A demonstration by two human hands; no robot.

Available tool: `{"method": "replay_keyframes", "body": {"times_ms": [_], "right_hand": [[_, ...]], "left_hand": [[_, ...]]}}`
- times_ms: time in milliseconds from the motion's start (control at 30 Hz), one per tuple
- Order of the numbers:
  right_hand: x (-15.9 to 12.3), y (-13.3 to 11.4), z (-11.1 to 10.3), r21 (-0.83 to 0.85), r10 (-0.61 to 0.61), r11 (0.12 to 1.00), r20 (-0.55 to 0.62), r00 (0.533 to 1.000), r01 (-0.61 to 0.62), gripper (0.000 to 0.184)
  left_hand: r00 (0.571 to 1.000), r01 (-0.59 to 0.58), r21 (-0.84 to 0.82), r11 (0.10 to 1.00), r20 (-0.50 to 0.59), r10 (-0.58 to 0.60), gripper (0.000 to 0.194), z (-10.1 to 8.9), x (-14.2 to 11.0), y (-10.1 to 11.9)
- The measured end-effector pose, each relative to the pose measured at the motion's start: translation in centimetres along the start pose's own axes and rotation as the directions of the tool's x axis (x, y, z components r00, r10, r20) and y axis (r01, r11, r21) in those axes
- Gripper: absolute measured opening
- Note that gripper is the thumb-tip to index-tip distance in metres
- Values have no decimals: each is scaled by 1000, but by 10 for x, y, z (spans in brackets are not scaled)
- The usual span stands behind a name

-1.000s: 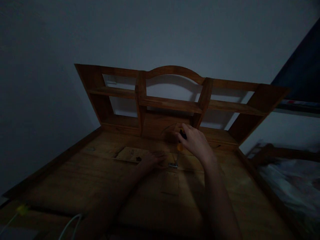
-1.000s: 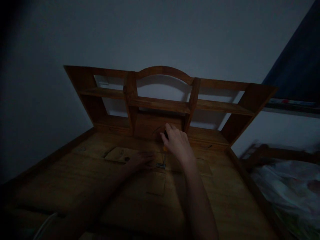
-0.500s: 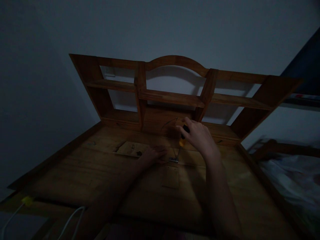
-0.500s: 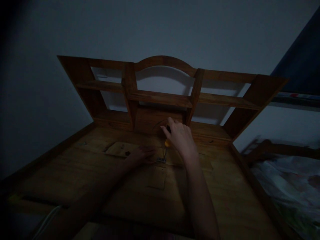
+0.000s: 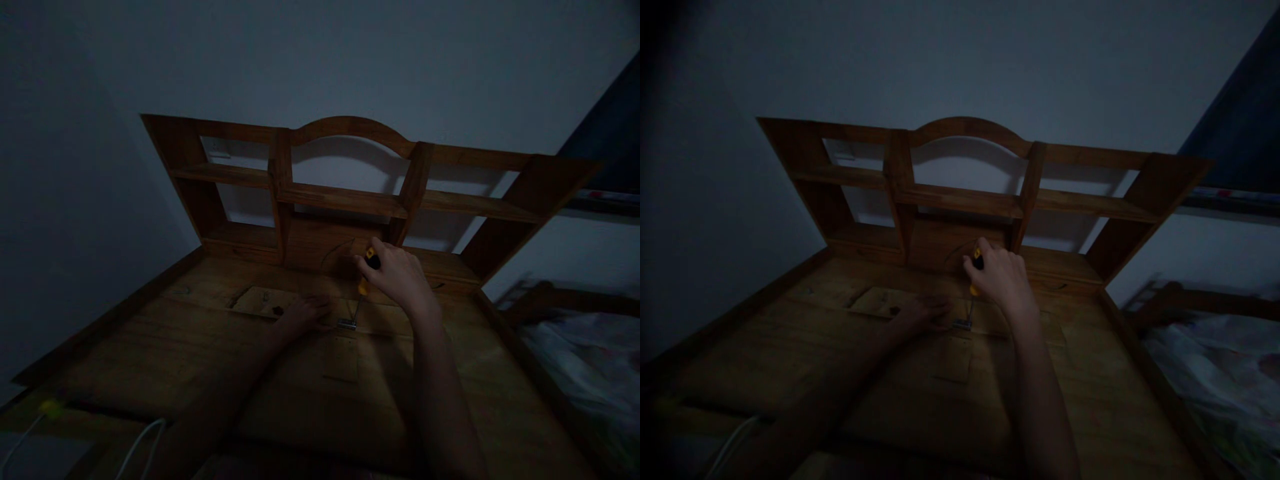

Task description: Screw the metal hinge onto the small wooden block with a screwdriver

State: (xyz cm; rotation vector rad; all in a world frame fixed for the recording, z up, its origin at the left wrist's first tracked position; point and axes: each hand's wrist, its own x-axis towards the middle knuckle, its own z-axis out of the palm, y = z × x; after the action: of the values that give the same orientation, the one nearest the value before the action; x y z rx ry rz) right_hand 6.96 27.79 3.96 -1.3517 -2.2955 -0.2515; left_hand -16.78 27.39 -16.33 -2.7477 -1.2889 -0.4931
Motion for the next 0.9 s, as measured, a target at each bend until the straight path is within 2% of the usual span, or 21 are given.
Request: {"method": "replay_keyframes", "body": {"times_ms": [200, 367, 500, 600, 767, 900], "right_hand": [[-1, 2, -4, 116, -81, 990, 54, 995, 74, 18], [0, 0, -1, 45, -17, 999, 37, 999, 15, 33], [0, 1, -2, 130, -60, 990, 55, 997, 52, 25], [-1, 2, -2, 178, -84, 981, 41, 996, 75, 29], [-1, 2, 2, 103, -44, 994, 32, 999, 40, 38], [1, 3, 0, 115, -67, 991, 9, 998, 65, 25]], "left_hand": [[1000, 4, 1, 1000, 2, -4, 56, 1, 0, -1], [1000, 11, 12, 1000, -11, -11, 55, 1, -1, 0], [1000, -8, 8, 1000, -4, 8, 54, 0, 0, 0], [1000, -19, -1, 1000, 4, 19, 54, 1, 0, -1], [1000, 6, -7, 1000, 4, -6, 54, -3, 1, 2], [1000, -3, -4, 1000, 17, 3, 55, -5, 1, 3]]}}
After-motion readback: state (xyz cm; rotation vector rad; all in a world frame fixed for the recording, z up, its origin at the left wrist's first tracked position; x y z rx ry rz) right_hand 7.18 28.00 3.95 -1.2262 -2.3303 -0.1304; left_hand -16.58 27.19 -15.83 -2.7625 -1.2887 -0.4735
